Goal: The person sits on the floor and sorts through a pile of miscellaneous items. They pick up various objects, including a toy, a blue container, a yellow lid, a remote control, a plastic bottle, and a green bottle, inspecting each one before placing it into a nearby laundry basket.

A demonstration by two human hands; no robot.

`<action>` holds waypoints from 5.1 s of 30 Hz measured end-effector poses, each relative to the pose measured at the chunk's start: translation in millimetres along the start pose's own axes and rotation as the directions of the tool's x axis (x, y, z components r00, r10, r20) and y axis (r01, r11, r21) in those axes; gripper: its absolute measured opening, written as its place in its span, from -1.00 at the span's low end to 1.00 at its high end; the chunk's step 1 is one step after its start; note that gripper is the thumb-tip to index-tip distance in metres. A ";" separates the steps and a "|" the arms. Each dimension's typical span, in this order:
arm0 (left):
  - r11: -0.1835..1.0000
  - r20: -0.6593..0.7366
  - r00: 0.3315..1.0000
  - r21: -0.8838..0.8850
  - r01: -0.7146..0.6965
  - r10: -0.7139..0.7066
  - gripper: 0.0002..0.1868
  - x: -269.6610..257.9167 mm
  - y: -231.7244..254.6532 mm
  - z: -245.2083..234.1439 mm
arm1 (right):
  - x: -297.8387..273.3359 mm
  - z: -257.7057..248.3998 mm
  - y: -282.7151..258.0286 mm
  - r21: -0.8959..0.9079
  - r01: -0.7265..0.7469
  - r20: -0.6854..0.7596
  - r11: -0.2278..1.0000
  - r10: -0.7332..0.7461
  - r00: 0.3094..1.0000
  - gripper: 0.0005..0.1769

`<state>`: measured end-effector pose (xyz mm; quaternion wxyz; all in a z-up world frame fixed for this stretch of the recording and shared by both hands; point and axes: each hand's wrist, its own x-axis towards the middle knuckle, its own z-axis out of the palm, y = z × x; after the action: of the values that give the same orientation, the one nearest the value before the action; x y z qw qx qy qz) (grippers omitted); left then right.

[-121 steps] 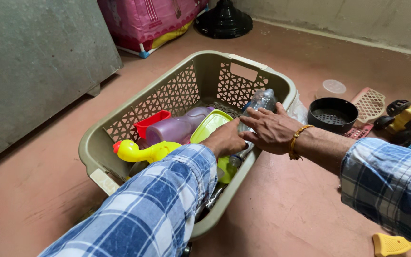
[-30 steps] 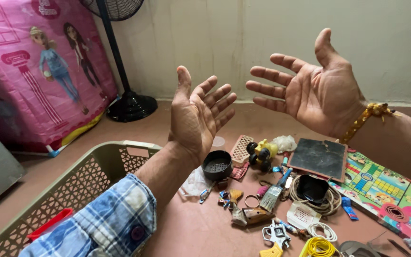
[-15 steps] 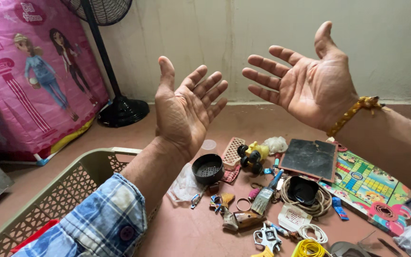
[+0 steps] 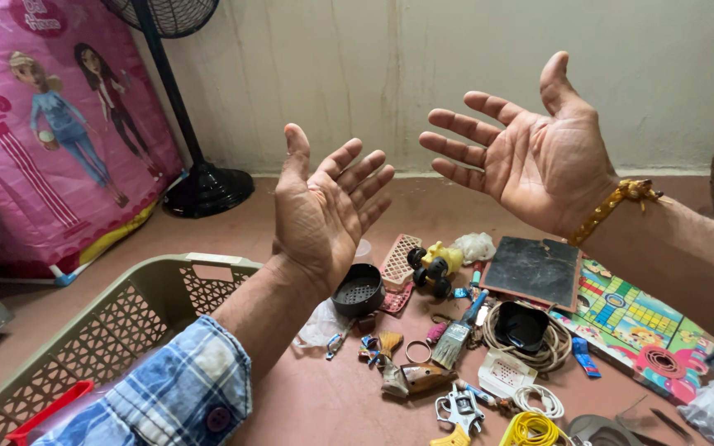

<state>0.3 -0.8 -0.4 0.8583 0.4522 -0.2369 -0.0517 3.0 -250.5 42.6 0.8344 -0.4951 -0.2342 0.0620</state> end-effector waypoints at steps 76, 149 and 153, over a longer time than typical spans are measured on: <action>0.865 0.370 0.863 -0.232 0.445 -0.345 0.19 11.1 -211.7 238.8 | -264.4 -86.1 -124.2 -0.412 -0.207 -0.653 0.887 -0.129 0.746 0.09; 0.507 0.135 0.712 0.792 0.341 -0.689 -0.24 -109.9 -554.6 174.6 | -391.7 -296.3 135.6 0.134 -0.910 -0.845 0.393 0.526 0.102 -0.57; 0.598 0.103 0.766 0.694 0.401 -0.634 -0.20 -91.5 -523.8 177.1 | -377.9 -300.8 124.9 0.126 -0.864 -0.823 0.487 0.538 0.184 -0.53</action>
<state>-95.0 -413.0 -368.0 0.5440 0.7474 -0.2397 -0.2967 -178.5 -554.3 -309.1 0.6014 -0.6633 0.4074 0.1801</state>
